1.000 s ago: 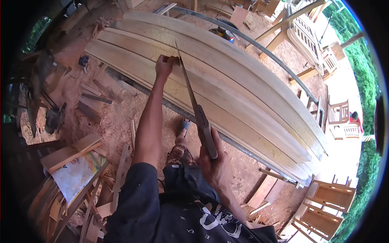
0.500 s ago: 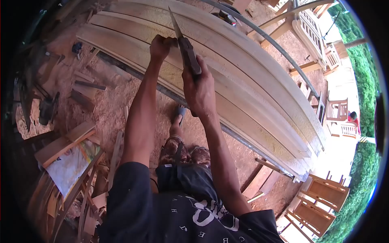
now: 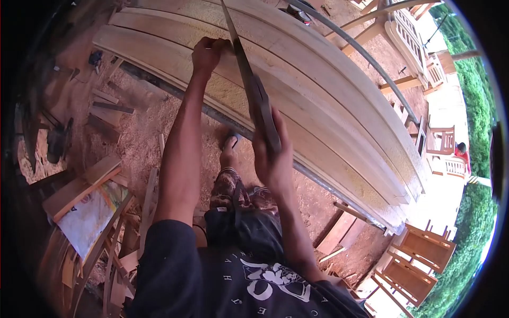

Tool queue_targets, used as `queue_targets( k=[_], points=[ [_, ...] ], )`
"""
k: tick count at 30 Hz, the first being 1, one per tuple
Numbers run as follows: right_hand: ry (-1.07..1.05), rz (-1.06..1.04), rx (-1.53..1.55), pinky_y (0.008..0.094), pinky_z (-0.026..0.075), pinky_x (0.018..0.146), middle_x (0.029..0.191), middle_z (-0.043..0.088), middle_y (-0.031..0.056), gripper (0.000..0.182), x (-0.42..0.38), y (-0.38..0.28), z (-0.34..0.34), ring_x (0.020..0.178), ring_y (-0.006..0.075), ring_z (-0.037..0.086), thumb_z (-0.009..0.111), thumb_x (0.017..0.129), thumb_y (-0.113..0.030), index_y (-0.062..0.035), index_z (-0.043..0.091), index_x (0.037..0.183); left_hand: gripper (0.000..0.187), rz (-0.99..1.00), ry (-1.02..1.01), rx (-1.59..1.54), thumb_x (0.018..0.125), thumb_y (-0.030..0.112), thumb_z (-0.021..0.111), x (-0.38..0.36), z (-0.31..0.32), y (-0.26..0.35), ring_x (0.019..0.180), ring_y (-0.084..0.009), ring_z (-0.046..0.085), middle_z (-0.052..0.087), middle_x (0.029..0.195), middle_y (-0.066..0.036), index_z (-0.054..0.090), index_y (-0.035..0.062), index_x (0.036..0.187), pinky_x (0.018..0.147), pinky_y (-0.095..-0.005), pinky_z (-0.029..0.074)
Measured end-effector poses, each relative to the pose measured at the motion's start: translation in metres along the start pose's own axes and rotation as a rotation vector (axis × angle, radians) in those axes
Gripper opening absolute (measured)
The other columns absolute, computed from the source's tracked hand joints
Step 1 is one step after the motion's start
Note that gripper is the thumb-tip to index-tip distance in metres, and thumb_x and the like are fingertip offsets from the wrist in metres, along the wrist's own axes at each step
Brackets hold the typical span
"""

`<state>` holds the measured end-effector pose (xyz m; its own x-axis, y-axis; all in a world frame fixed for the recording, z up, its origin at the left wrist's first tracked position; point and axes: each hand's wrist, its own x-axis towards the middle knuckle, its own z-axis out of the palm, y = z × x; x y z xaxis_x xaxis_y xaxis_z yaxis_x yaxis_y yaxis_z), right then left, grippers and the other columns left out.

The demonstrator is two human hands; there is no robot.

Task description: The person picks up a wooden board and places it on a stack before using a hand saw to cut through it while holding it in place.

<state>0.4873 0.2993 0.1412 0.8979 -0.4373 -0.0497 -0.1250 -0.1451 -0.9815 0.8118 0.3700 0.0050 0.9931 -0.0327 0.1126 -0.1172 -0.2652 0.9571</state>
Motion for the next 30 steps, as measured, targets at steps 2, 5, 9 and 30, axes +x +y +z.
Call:
queue_targets(
  k=[2,5,9,30],
  points=[
    [0.049,-0.137,-0.141,0.0366,0.051,0.069,0.083,0.063,0.0193,0.048,0.077,-0.008,0.021,0.072,0.0248,0.061,0.056,0.098,-0.011,0.001,0.044,0.143,0.045,0.04,-0.014,-0.073,0.081,0.04,0.077,0.004,0.001,-0.013,0.092,-0.0304,0.072,0.075,0.095,-0.017,0.072,-0.0005,0.099,0.084,-0.0395,0.054],
    [0.02,-0.125,-0.18,0.0395,0.052,0.066,0.078,0.065,0.0242,0.05,0.059,-0.021,0.016,0.068,0.0322,0.068,0.056,0.097,-0.011,-0.0009,0.043,0.145,0.047,0.001,0.019,-0.03,0.08,0.04,0.079,0.018,0.007,-0.03,0.091,-0.0294,0.072,0.075,0.094,-0.017,0.071,-0.0018,0.101,0.083,-0.0389,0.055],
    [0.022,0.015,-0.146,0.0384,0.055,0.077,0.108,0.071,0.0214,0.058,-0.094,-0.011,-0.034,0.089,0.0289,0.072,0.058,0.094,-0.005,-0.003,0.042,0.15,0.049,-0.092,0.083,0.045,0.078,0.04,0.08,-0.007,0.004,0.011,0.088,-0.0282,0.072,0.075,0.094,-0.016,0.07,-0.0021,0.1,0.081,-0.0388,0.054],
    [-0.04,0.148,-0.194,0.0398,0.052,0.094,0.129,0.064,0.0235,0.063,-0.198,-0.005,-0.075,0.114,0.0297,0.067,0.057,0.092,0.0,-0.0003,0.037,0.151,0.048,-0.067,0.075,-0.056,0.081,0.039,0.08,-0.012,0.004,0.002,0.081,-0.017,0.064,0.071,0.091,-0.009,0.069,-0.0028,0.103,0.074,-0.0334,0.05]
  ],
)
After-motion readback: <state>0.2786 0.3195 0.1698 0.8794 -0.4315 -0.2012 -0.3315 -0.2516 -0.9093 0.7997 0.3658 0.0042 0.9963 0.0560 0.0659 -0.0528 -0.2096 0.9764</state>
